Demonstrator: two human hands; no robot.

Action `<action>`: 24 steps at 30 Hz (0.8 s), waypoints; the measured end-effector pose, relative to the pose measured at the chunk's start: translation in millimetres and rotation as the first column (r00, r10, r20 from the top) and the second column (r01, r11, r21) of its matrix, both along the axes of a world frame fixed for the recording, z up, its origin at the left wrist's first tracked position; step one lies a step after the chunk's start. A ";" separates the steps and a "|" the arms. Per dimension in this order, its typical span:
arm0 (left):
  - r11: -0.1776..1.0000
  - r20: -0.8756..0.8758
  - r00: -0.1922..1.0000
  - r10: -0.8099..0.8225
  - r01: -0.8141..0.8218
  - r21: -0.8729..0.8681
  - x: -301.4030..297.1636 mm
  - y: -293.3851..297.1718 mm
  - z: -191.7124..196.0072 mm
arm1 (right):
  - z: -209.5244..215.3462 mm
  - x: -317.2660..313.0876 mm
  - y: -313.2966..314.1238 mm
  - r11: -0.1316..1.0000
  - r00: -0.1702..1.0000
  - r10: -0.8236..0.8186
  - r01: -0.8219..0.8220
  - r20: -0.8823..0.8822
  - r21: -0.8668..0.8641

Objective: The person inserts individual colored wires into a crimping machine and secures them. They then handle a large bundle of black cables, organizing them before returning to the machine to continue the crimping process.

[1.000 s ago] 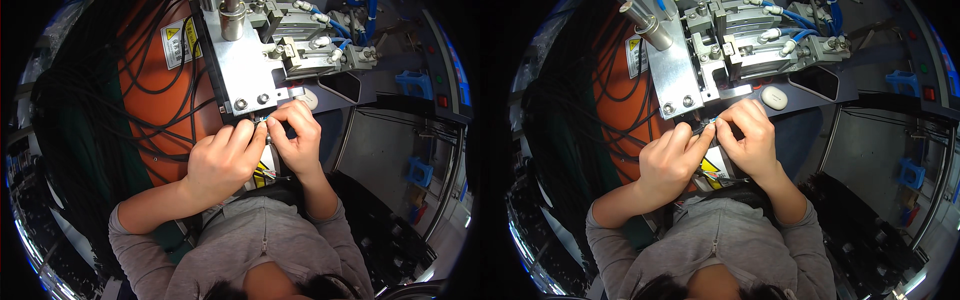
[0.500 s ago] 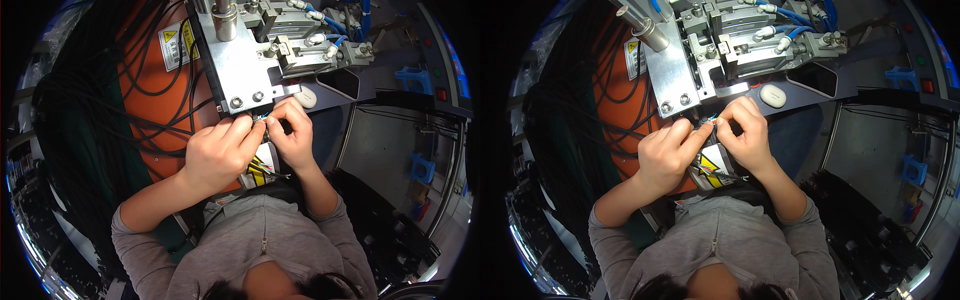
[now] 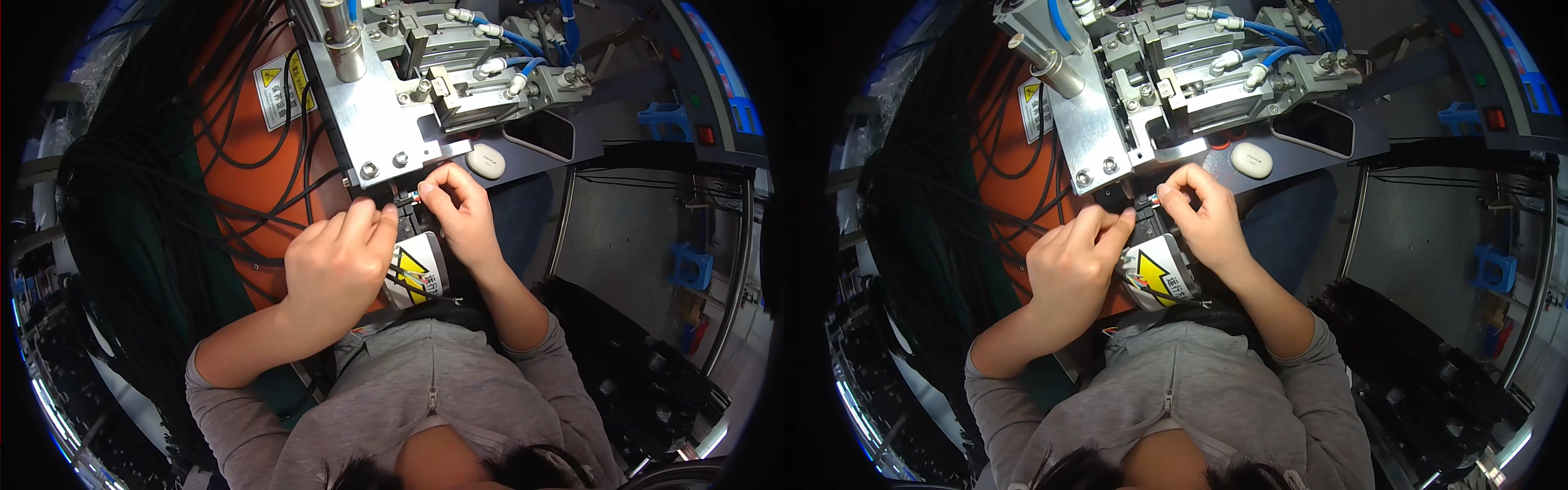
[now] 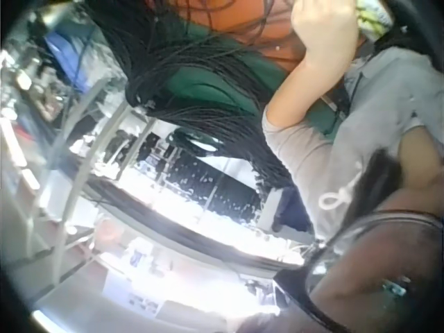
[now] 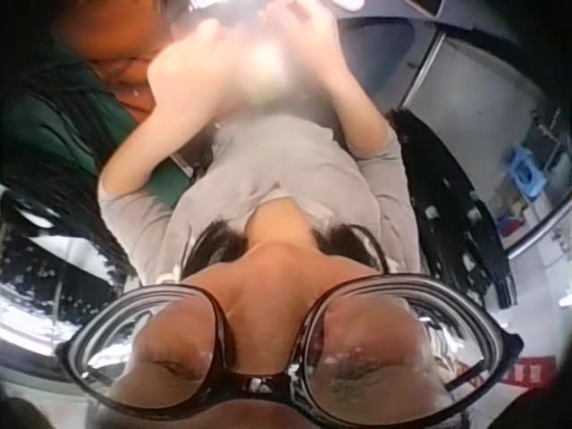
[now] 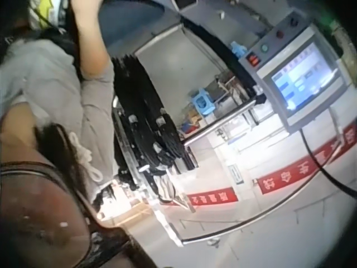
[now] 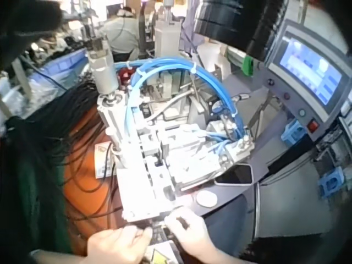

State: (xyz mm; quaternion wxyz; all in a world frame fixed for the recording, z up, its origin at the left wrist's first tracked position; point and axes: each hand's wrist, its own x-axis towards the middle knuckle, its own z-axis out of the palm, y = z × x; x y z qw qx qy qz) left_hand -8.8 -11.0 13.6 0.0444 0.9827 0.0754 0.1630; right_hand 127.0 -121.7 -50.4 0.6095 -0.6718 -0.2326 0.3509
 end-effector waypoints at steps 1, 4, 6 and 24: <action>1.000 0.002 1.000 0.006 -0.006 0.022 -1.1 -1.2 -0.2 | -1.8 0.7 -0.7 0.999 0.999 -0.020 0.018 0.031 0.047; 0.997 -0.027 0.998 0.056 -0.054 0.061 -3.7 -2.7 -4.4 | -3.1 3.5 -0.4 0.977 0.965 0.009 -0.064 0.261 0.202; 0.992 -0.087 0.989 0.120 -0.116 0.056 -3.6 -1.3 -3.2 | 11.9 12.6 0.1 0.918 0.804 0.096 -0.299 0.587 0.260; 0.965 0.350 0.909 -0.225 0.258 -0.050 2.1 13.4 9.9 | 47.3 8.0 -14.1 0.836 0.874 -0.018 -0.253 0.485 0.487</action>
